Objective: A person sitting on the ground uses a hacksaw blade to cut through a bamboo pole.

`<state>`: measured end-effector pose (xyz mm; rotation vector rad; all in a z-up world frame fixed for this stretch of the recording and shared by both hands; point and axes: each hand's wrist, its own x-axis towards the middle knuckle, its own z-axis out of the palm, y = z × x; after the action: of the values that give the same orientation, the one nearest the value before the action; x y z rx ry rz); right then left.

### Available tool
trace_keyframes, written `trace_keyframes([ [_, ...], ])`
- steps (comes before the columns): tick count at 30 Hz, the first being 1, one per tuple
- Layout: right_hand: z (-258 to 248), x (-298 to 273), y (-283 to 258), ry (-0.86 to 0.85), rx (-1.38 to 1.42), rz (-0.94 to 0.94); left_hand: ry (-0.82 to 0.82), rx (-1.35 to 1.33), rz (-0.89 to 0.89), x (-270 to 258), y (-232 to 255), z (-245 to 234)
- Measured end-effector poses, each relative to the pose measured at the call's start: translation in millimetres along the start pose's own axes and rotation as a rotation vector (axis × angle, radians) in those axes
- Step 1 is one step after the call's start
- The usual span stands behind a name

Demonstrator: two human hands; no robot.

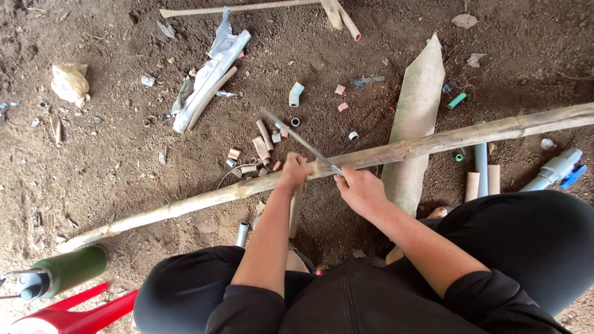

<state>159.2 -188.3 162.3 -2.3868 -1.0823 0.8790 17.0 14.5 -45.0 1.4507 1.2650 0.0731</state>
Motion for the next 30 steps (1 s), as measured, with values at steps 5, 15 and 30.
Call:
trace_keyframes([
  [5, 14, 1, 8, 0.012, -0.019, -0.004, -0.214, -0.575, -0.314, -137, 98, -20],
  [15, -23, 10, -2, -0.016, -0.053, 0.046, -0.394, 0.122, -0.333, -113, 35, -4],
  [30, 9, 2, 36, -0.22, -0.147, 0.015, -0.178, 0.898, -0.243, 0, -85, 2],
])
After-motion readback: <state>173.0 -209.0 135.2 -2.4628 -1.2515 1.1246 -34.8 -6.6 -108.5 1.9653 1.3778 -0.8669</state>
